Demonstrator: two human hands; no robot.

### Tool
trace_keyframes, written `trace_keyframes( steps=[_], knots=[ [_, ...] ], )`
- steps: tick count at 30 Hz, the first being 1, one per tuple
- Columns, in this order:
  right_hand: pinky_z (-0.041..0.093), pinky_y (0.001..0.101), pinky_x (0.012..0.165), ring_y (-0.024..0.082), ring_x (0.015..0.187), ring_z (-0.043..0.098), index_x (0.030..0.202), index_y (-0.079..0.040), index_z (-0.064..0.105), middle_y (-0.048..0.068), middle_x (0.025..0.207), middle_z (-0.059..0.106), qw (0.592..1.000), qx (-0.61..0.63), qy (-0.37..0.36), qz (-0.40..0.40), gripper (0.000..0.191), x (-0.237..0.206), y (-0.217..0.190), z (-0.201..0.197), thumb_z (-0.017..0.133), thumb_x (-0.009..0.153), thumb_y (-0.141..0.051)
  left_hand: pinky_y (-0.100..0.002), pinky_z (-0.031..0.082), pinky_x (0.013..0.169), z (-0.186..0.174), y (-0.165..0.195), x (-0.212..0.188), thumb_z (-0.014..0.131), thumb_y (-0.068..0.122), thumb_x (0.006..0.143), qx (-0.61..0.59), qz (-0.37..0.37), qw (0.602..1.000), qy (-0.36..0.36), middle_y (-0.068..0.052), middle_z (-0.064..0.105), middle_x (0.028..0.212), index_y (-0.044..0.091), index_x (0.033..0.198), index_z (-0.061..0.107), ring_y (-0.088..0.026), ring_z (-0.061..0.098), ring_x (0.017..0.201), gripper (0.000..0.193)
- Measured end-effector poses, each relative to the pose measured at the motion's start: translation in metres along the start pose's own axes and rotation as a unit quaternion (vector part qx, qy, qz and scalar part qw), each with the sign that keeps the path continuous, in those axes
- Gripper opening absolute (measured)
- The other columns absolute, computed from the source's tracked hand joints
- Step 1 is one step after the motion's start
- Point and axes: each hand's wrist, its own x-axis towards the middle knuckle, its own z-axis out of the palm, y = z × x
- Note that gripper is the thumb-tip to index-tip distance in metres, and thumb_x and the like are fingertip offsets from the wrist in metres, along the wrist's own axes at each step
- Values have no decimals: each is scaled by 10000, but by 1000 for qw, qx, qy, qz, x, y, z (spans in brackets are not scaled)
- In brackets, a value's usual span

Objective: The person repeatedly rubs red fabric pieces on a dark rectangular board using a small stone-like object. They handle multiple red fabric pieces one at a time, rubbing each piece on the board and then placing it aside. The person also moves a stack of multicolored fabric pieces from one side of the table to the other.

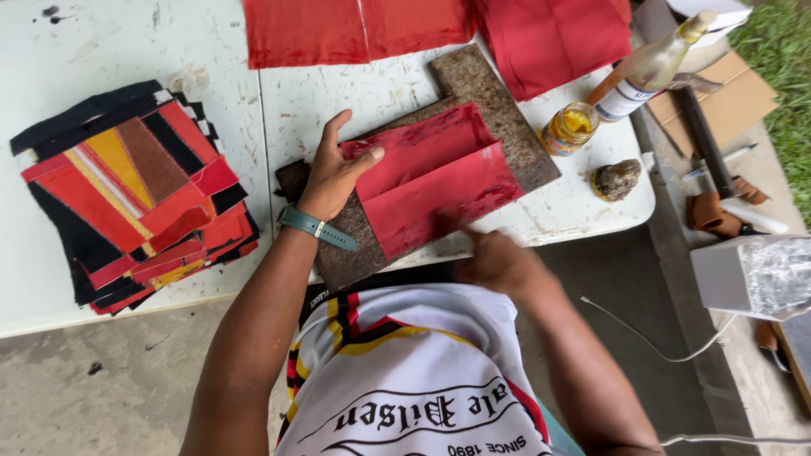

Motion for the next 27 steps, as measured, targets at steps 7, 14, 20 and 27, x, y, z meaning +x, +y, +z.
trace_keyframes(
  steps=[7,14,20,27],
  knots=[
    [581,497,679,377,674,704,1620,-418,288,210,792,728,974,-183,98,92,852,15,85,-30,567,848,-194,-382,466,1124,-1,-3,0,808,195,959,71,25,997,14,-257,407,1576,13,1598,279,-238,536,1338,849],
    [565,486,554,337,652,698,1494,-357,453,107,852,729,946,-243,214,-30,658,-10,107,-27,593,857,-270,-379,513,1089,-3,-10,0,803,227,904,77,-5,997,27,-203,421,1559,18,1567,299,-224,602,1255,858],
    [560,472,670,339,707,700,1583,-336,437,141,799,740,969,-228,92,7,734,-3,65,-15,631,876,-338,-357,518,1047,-2,-8,2,786,176,861,18,-33,999,29,-171,424,1508,30,1545,292,-221,617,1182,857],
    [519,466,865,315,1042,639,1343,-273,697,80,1255,677,924,-165,345,25,614,8,137,-106,814,742,-309,-361,481,1099,0,-1,5,768,115,896,-33,-32,999,17,-186,478,1452,29,1552,294,-216,557,1261,814]
  ],
)
